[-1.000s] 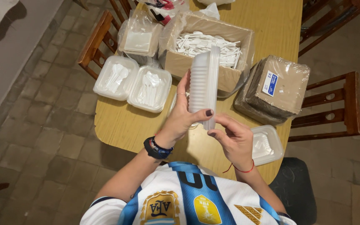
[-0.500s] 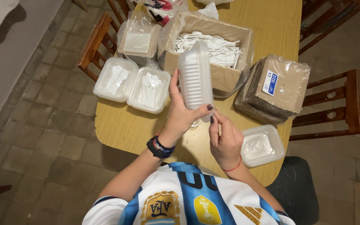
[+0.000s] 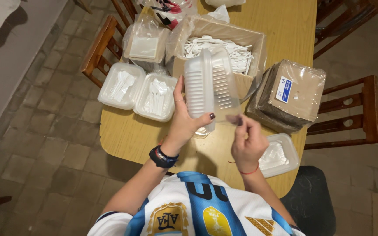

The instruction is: Organizing and separating plastic takeaway containers and lids on a table.

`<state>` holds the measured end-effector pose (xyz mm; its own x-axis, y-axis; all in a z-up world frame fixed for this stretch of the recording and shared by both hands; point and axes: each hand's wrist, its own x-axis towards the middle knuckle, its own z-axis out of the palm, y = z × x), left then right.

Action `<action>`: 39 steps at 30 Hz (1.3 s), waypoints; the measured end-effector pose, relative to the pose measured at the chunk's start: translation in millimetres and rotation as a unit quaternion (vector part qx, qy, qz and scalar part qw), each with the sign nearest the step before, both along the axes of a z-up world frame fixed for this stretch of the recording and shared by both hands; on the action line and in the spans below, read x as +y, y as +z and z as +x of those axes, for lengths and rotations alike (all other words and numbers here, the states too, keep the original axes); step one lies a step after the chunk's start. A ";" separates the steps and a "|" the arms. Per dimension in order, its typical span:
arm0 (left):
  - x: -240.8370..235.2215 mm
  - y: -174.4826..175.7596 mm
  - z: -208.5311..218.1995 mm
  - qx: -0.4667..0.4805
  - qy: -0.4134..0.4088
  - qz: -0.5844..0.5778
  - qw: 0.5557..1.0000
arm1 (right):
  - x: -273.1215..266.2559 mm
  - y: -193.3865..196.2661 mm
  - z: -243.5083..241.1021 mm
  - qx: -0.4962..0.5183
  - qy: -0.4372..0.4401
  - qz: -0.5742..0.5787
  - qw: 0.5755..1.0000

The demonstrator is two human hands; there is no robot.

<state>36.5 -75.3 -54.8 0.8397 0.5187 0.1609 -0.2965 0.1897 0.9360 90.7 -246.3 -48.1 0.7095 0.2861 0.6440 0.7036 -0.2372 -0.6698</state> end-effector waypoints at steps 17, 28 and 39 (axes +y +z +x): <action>13.3 -18.9 -17.6 -0.054 -0.015 -0.216 0.975 | -7.6 -10.9 15.3 0.298 0.252 0.175 0.904; 30.3 -12.7 -22.1 -0.057 -0.073 -0.263 0.960 | 6.5 11.1 2.6 0.265 0.261 0.181 0.910; 90.5 -21.9 -30.9 -0.083 -0.108 -0.263 0.955 | 38.2 42.9 -15.7 -0.157 0.177 -0.001 0.972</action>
